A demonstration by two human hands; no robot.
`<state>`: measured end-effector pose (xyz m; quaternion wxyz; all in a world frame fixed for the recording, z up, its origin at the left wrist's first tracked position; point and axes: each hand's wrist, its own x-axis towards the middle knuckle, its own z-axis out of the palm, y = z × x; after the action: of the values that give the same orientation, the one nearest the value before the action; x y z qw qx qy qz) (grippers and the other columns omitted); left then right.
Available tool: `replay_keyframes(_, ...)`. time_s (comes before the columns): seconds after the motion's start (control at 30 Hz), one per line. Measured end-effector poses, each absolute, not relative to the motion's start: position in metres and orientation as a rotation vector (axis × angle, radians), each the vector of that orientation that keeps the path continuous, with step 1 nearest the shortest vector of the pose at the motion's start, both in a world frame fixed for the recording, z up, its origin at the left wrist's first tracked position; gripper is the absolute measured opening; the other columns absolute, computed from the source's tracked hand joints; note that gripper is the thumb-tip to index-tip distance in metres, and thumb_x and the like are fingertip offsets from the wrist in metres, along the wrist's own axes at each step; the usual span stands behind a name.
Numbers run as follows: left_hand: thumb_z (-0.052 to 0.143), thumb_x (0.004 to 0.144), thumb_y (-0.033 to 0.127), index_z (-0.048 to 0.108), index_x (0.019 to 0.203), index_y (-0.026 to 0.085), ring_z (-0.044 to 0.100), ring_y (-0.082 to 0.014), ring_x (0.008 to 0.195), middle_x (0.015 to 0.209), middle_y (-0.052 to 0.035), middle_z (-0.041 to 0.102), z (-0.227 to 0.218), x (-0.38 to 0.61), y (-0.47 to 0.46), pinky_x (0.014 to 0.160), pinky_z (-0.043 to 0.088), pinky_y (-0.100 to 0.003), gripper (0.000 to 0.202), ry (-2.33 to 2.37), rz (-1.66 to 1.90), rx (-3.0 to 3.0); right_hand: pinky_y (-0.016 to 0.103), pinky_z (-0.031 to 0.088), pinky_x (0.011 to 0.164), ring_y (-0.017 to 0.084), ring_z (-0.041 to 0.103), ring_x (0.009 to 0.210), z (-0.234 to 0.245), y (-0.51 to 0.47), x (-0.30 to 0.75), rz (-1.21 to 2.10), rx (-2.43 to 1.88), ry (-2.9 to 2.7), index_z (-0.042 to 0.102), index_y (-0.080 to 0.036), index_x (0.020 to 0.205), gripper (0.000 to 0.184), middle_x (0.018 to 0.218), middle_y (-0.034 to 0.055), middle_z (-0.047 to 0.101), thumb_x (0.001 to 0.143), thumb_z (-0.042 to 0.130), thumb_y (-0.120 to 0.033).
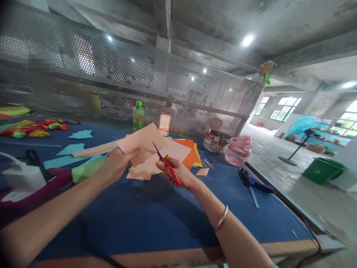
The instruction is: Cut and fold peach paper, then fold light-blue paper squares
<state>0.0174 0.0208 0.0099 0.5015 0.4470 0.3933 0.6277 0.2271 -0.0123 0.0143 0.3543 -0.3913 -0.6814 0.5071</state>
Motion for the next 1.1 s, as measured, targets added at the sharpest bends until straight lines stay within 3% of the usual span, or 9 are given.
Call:
replay_keyframes(0.23, 0.092, 0.049, 0.041, 0.075, 0.095, 0.013, 0.074, -0.03, 0.083, 0.088, -0.0116, 0.079, 0.008, 0.018, 0.02, 0.068, 0.058, -0.036, 0.056, 0.93, 1.518, 1.099, 0.024, 0.036, 0.042, 0.01, 0.042, 0.047, 0.014, -0.012, 0.227, 1.303, -1.048, -1.783, 0.058, -0.02, 0.096, 0.061, 0.06, -0.0069, 0.042, 0.076, 0.061, -0.078)
replay_keyframes(0.53, 0.09, 0.048, 0.032, 0.076, 0.091, 0.017, 0.074, -0.0275, 0.083, 0.09, -0.0084, 0.079, 0.012, 0.019, 0.019, 0.059, 0.055, -0.028, 0.048, 0.935, 1.506, 1.075, 0.021, 0.036, 0.039, 0.008, 0.041, 0.046, 0.015, -0.011, 0.228, 1.33, -1.063, -1.794, 0.054, -0.02, 0.094, 0.064, 0.061, -0.007, 0.043, 0.076, 0.059, -0.08)
replay_keyframes(0.87, 0.091, 0.044, 0.03, 0.076, 0.086, 0.017, 0.072, -0.0255, 0.076, 0.086, -0.0078, 0.079, 0.014, 0.02, 0.018, 0.057, 0.055, -0.029, 0.047, 0.949, 1.507, 1.038, 0.019, 0.034, 0.032, 0.007, 0.04, 0.038, 0.007, -0.004, 0.231, 1.312, -1.072, -1.777, 0.058, -0.017, 0.095, 0.05, 0.052, -0.0091, 0.041, 0.085, 0.061, -0.066)
replay_keyframes(1.1, 0.092, 0.041, 0.026, 0.075, 0.088, 0.016, 0.071, -0.0241, 0.077, 0.086, -0.0068, 0.079, 0.02, 0.021, 0.014, 0.061, 0.056, -0.029, 0.05, 0.937, 1.503, 1.018, 0.018, 0.03, 0.026, 0.007, 0.036, 0.032, 0.007, -0.004, 0.229, 1.325, -1.129, -1.699, 0.058, -0.016, 0.094, 0.043, 0.047, -0.0111, 0.039, 0.084, 0.065, -0.058)
